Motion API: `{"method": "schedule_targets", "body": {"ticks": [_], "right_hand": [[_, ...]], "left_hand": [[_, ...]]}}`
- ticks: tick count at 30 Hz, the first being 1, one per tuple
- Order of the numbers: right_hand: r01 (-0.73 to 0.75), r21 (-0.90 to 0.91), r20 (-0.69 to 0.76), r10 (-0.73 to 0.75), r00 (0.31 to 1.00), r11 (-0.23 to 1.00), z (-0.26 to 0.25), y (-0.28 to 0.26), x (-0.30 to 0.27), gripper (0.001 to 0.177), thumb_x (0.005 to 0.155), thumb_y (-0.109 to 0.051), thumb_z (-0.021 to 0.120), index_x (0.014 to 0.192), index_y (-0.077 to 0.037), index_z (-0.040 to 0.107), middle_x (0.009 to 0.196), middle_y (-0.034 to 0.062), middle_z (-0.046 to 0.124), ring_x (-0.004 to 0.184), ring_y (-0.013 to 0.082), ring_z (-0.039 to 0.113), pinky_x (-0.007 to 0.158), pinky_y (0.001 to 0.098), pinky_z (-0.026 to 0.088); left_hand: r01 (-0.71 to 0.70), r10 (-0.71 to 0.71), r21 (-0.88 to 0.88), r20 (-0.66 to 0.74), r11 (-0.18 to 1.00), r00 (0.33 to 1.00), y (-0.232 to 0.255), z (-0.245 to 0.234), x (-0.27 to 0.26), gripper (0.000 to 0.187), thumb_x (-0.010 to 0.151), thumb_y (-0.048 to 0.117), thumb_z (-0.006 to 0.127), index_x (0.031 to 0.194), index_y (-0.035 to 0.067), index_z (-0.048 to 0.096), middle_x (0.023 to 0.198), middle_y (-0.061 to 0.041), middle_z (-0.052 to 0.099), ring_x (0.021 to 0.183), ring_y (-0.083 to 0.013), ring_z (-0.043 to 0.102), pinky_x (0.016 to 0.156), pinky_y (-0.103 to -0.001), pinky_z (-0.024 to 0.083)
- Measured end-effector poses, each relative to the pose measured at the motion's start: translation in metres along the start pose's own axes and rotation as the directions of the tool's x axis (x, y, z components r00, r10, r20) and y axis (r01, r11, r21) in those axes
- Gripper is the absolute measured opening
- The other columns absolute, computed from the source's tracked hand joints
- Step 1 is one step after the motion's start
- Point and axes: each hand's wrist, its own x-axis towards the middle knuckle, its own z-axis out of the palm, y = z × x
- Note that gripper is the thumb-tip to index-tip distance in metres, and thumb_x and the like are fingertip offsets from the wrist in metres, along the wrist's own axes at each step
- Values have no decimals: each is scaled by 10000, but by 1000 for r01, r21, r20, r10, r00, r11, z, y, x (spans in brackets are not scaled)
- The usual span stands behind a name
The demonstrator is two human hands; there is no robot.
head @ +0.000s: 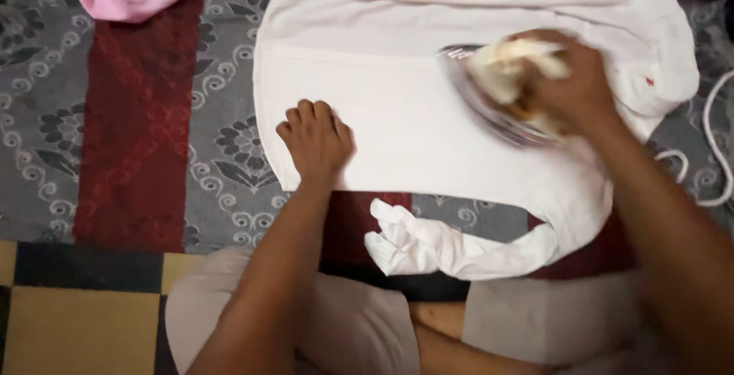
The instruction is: The person irons a white long-sleeved shirt laid out on a patterned bedspread. They smooth the fabric with one hand while moving the iron with the other, then fold and iron the sleeves.
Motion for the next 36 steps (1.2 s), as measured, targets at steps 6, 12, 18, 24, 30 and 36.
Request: {"method": "schedule_targets", "body": {"ticks": [6,12,18,24,30,36], "right_hand": [[-287,38,-128,290,949,957,-25,84,-128,563,938,-494,663,1315,-77,650,1150,194,746,1059,365,704,929,459,545],[-513,250,-294,569,768,821,-31,135,-211,553,959,-451,651,1344,-58,597,1171,197,743,1058,349,717,919,440,564],[-519,467,-445,698,561,716,-42,185,-261,547,980,-408,639,1372,-39,545,1191,200,740,1057,334,730,909,422,582],[-475,609,-544,770,334,636,-49,245,-322,545,1001,-364,627,1401,-19,492,1212,202,736,1056,318,743,899,404,601],[-364,672,-658,746,105,644,-41,283,-340,548,1022,-321,615,1429,0,440,1232,205,733,1055,303,756,888,386,620],[-278,618,-772,635,-35,736,-36,318,-308,554,1043,-278,604,1458,19,387,1252,208,730,1054,287,769,878,367,639]], "left_hand": [[-46,47,-10,7,999,999,-2,5,3,242,854,268,608,997,78,651,1076,-163,565,1055,-343,508,929,-545,353],[-75,73,47,42,996,996,-2,1,-2,278,877,289,616,1031,63,664,1114,-179,568,1076,-368,502,918,-548,359],[-99,57,233,177,967,983,2,7,2,359,906,330,592,1103,37,655,1184,-193,575,1128,-370,504,902,-561,390],[-4,-41,231,190,973,981,10,21,-13,475,986,351,539,1305,0,563,1366,-254,493,1289,-437,423,982,-619,338],[159,-152,-11,242,987,958,26,12,-46,713,1002,431,468,1562,9,337,1652,-324,190,1526,-526,73,1177,-692,40],[203,-186,-20,317,979,930,42,-4,-41,785,984,462,443,1631,62,250,1696,-293,110,1557,-508,24,1211,-677,1]]}}
